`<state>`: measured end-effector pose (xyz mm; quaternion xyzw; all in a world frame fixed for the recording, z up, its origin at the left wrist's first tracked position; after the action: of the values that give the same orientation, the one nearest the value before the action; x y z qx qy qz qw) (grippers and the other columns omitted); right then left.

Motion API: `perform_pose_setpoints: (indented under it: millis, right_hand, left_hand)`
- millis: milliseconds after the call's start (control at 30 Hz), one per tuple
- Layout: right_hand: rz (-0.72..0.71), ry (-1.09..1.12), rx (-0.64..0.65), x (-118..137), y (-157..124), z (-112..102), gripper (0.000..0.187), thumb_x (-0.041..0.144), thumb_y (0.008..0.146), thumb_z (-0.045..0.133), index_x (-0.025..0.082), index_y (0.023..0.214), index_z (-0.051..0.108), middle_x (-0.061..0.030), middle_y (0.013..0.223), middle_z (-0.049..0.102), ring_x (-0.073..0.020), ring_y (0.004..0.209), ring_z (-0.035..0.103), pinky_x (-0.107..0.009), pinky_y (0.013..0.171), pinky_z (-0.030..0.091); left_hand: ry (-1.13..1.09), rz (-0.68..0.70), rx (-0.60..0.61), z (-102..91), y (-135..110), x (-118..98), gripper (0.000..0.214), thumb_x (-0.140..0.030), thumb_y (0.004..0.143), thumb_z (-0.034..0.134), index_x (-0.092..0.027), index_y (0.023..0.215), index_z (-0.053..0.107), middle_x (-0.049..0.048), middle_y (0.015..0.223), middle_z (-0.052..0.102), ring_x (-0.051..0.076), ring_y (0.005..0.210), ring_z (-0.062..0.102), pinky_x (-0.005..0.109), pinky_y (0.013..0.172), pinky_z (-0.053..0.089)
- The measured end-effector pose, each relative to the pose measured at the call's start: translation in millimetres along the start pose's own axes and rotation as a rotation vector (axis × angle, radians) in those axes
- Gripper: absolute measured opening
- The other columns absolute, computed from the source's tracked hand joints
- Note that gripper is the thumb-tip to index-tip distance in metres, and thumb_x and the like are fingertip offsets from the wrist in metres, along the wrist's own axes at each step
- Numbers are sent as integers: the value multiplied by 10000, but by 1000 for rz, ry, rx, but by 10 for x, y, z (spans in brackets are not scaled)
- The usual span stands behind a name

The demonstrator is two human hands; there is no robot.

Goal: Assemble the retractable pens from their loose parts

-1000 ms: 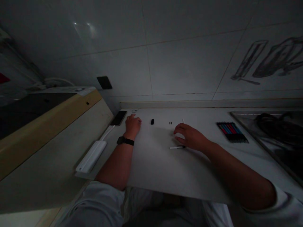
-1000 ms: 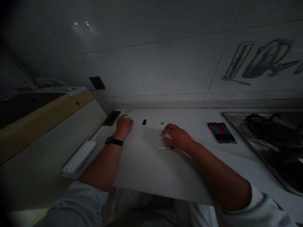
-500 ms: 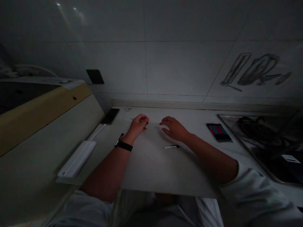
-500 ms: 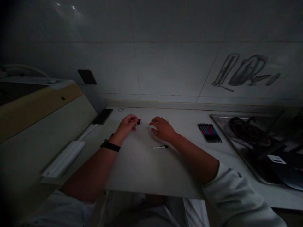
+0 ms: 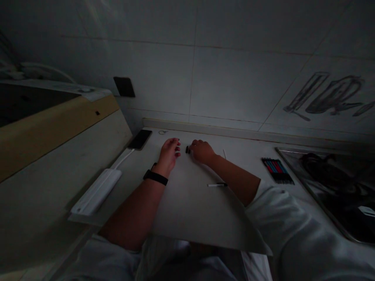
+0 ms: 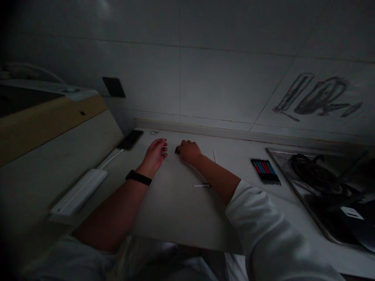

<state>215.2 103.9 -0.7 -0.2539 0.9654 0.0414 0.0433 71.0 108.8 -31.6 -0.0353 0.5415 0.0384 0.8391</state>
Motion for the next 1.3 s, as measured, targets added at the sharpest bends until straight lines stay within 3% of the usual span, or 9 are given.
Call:
perform_pose_setpoints:
  millis: [133, 267, 400, 600, 767, 1033, 1167, 1300]
  right_hand:
    - [53, -14, -5, -112, 49, -1, 402, 122, 963, 478, 226, 1267, 720, -166, 1286, 647, -310, 1164, 580, -420, 926, 456]
    - [-19, -48, 46, -146, 56, 71, 365, 156, 987, 466, 221, 1208, 750, -161, 1233, 671, -312, 1143, 597, -428, 918, 448]
    - [-61, -59, 0, -206, -48, 2, 325, 179, 1008, 471, 192, 1231, 708, -166, 1255, 674, -305, 1169, 592, -411, 937, 433]
    - [42, 90, -94, -381, -499, -261, 248, 209, 1019, 504, 196, 1200, 672, -116, 1122, 738, -248, 1027, 656, -348, 886, 446]
    - [46, 321, -268, -438, -967, -428, 275, 280, 1051, 489, 238, 1216, 705, -83, 1122, 743, -221, 1004, 674, -328, 878, 477]
    - [168, 686, -629, -685, -1308, -121, 214, 301, 991, 586, 235, 1150, 713, -86, 1053, 737, -217, 888, 686, -365, 823, 552]
    - [182, 766, -677, -728, -1336, 0, 165, 277, 941, 634, 228, 1090, 689, -75, 1004, 720, -214, 863, 693, -369, 800, 571]
    - [128, 765, -693, -672, -1348, -44, 134, 252, 943, 640, 234, 1070, 681, -64, 1000, 719, -207, 873, 698, -368, 822, 569]
  left_hand:
    - [-36, -18, -11, -7, 9, 13, 283, -394, 823, 770, -212, 966, 606, 10, 880, 598, 82, 622, 526, 189, 490, 375]
    - [0, -17, -21, -18, 11, 14, 292, -425, 830, 757, -214, 952, 597, 14, 882, 614, 85, 622, 532, 201, 510, 389]
    - [13, -14, 5, 14, -6, 14, 307, -433, 825, 767, -214, 965, 604, 17, 883, 616, 87, 623, 538, 204, 511, 394]
    - [103, -3, 83, 142, -89, 6, 306, -420, 792, 769, -217, 966, 620, 40, 956, 650, 106, 671, 561, 200, 507, 411]
    - [202, -1, 208, 359, -250, 31, 281, -363, 764, 767, -206, 962, 645, 50, 958, 677, 120, 701, 576, 188, 490, 423]
    - [369, -20, 471, 657, -457, 218, 282, -342, 756, 771, -190, 971, 669, 53, 929, 699, 134, 724, 602, 184, 476, 435]
    - [449, 8, 534, 672, -459, 282, 318, -365, 754, 809, -182, 984, 686, 41, 881, 672, 138, 725, 607, 187, 475, 454]
    - [471, 34, 563, 695, -480, 294, 318, -376, 773, 815, -168, 981, 695, 50, 890, 676, 143, 726, 615, 199, 471, 476]
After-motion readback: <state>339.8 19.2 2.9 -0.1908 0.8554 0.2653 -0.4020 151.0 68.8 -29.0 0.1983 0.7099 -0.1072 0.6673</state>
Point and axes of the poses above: each hand's wrist, its own y-axis towards the middle knuckle, its own z-axis out of the palm, x = y × z, the point moved 9 cm from there along y, towards the middle knuckle
